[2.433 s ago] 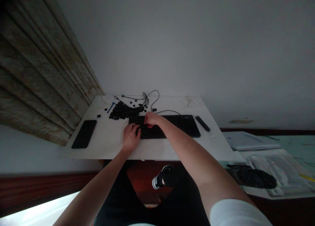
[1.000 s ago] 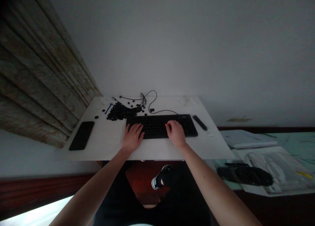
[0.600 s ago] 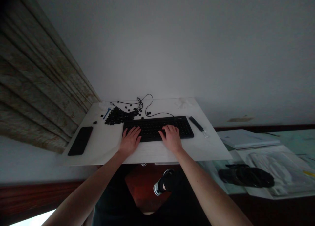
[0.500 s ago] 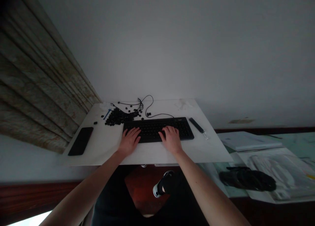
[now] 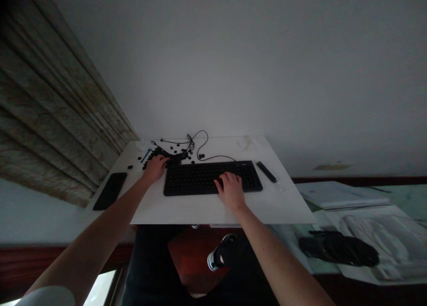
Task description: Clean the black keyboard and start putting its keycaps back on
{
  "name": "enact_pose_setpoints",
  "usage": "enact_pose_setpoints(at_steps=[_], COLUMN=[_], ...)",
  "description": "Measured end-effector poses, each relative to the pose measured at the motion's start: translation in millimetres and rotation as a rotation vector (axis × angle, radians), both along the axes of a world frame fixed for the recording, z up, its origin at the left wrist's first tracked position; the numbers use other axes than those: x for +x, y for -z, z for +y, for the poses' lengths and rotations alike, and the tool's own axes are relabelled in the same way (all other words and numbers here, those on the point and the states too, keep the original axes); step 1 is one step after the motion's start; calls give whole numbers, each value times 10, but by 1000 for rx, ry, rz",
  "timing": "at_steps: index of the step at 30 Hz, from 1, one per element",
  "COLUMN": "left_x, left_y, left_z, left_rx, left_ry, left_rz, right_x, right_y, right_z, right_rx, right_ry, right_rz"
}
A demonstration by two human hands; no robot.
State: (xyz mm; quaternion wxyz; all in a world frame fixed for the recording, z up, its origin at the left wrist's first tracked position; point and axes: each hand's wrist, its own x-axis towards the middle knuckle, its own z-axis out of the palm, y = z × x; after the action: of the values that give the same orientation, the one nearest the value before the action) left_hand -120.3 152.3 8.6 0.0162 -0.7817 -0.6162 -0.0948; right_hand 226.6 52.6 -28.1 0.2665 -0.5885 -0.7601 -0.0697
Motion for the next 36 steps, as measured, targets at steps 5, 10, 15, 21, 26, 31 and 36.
enact_pose_setpoints(at_steps=[5, 10, 15, 21, 26, 31, 36], left_x=[16, 26, 7, 59, 313, 690, 998], left_y=[-33, -77, -52, -71, -12, 197, 335], left_z=[160, 276, 305, 119, -384, -1068, -1508], left_rx=[-105, -157, -79, 1, 4, 36, 10], left_ry=[9, -19, -47, -148, -96, 59, 175], left_rz=[70, 16, -191, -607, -791, -884, -892], right_x=[4, 1, 0, 15, 11, 16, -3], right_y=[-2, -8, -22, -6, -3, -3, -56], right_z=[6, 7, 3, 12, 1, 0, -93], right_rx=[-14, -27, -17, -7, -3, 18, 36], right_ry=[6, 14, 5, -2, -3, -6, -28], right_rz=[16, 25, 33, 43, 33, 45, 118])
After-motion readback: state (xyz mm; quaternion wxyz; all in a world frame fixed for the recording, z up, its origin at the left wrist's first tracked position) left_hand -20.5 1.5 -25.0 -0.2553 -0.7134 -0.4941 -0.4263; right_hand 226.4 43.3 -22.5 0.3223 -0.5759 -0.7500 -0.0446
